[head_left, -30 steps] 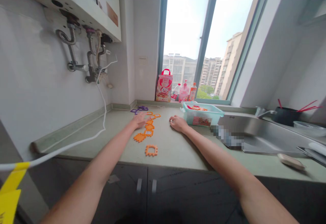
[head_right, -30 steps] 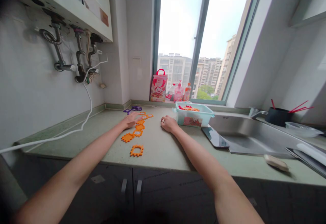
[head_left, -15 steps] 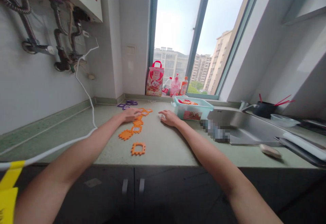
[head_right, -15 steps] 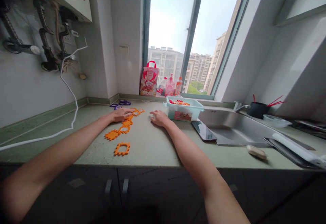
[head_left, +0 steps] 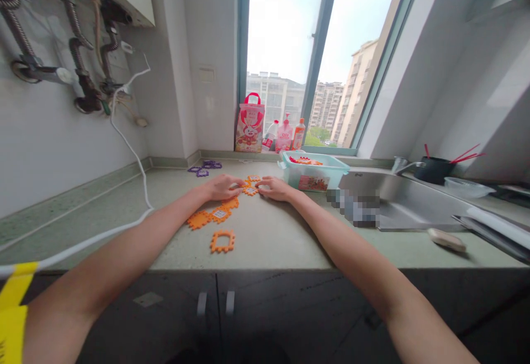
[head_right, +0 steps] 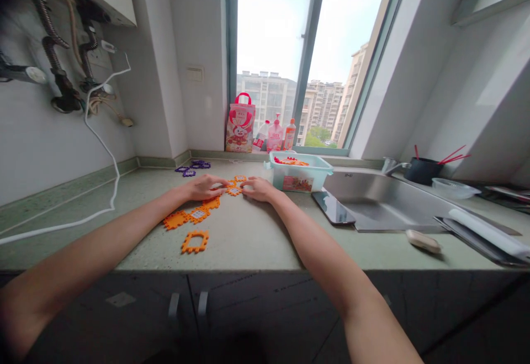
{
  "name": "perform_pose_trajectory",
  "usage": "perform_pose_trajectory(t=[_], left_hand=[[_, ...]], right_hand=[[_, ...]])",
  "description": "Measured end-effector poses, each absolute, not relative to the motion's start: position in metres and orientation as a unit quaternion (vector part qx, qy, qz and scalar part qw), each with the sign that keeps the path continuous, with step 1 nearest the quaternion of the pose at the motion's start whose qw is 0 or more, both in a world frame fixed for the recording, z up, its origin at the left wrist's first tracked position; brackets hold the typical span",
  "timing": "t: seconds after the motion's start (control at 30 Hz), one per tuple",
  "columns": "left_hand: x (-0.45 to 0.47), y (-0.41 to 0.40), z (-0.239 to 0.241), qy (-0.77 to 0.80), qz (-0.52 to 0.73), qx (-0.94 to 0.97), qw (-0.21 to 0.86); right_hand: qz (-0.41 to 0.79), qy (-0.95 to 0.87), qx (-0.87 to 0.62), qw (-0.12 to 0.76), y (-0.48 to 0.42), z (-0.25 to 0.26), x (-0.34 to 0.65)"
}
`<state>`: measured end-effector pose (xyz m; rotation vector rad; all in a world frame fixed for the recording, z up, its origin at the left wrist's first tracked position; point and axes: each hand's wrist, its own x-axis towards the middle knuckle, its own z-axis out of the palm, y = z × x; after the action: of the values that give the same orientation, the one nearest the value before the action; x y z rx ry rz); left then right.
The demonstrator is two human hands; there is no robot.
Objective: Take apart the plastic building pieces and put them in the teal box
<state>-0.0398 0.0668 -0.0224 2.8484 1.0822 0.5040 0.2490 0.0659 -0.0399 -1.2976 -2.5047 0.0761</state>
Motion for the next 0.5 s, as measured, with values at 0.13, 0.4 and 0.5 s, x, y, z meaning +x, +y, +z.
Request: perform_pose_trajectory(t=[0.13, 0.4, 0.5], left_hand=[[-0.04, 0.064, -0.021, 0.356, 0.169, 0.919, 0.013], [-0.04, 0.066, -0.02, 0.34, 0.158, 0.927, 0.0], [-0.04, 0.067, -0.02, 0.339, 0.16, 0.927, -0.002]], right_hand=[[0.024, -0.885, -0.426, 0.185, 0.056, -0.035, 0.245], [0.053, -0.912, -0.347, 0.212, 0.043, -0.029, 0.231], [0.06, -0.908, -0.353, 0.218, 0.047, -0.03, 0.232]])
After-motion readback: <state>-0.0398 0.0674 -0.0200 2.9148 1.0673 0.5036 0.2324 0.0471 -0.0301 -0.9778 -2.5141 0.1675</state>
